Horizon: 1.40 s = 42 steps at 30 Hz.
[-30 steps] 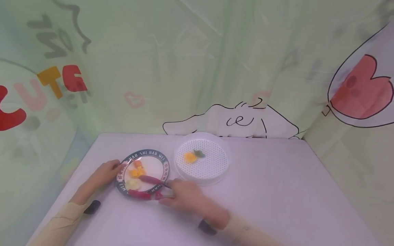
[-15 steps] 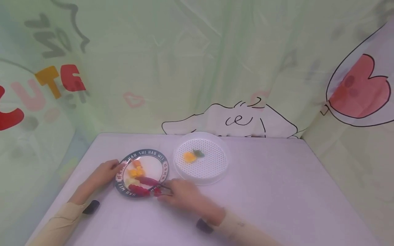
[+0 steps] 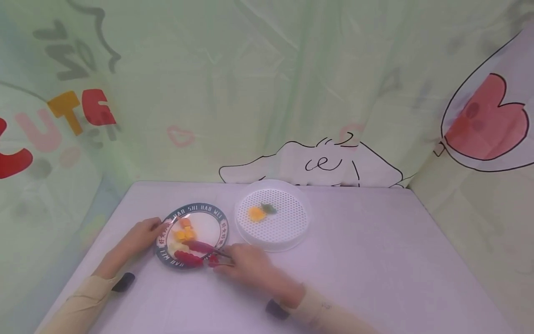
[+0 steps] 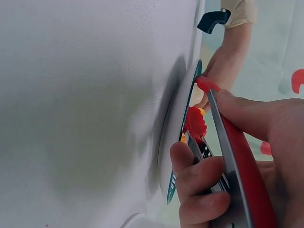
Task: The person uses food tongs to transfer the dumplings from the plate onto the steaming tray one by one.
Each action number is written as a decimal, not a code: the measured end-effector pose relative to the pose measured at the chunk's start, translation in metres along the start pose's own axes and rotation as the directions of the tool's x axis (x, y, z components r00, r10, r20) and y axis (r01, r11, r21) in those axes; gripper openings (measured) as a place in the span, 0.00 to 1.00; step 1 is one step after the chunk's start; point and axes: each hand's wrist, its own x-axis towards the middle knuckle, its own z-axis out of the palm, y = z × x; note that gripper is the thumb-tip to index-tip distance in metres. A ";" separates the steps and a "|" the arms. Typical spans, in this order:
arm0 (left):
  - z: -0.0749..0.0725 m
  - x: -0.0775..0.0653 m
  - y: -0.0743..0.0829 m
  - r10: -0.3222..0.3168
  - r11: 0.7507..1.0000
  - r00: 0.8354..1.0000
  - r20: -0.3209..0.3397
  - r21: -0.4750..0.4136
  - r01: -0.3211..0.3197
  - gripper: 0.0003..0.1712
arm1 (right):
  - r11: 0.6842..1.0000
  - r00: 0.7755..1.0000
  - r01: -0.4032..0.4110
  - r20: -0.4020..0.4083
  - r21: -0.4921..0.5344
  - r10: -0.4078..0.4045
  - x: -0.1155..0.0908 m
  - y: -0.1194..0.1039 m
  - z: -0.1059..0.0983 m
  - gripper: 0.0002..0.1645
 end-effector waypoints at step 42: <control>0.001 -0.001 0.001 0.007 1.000 1.000 -0.003 0.016 -0.007 0.16 | 0.997 0.973 -0.077 -0.217 0.028 0.082 -0.050 0.020 -0.050 0.31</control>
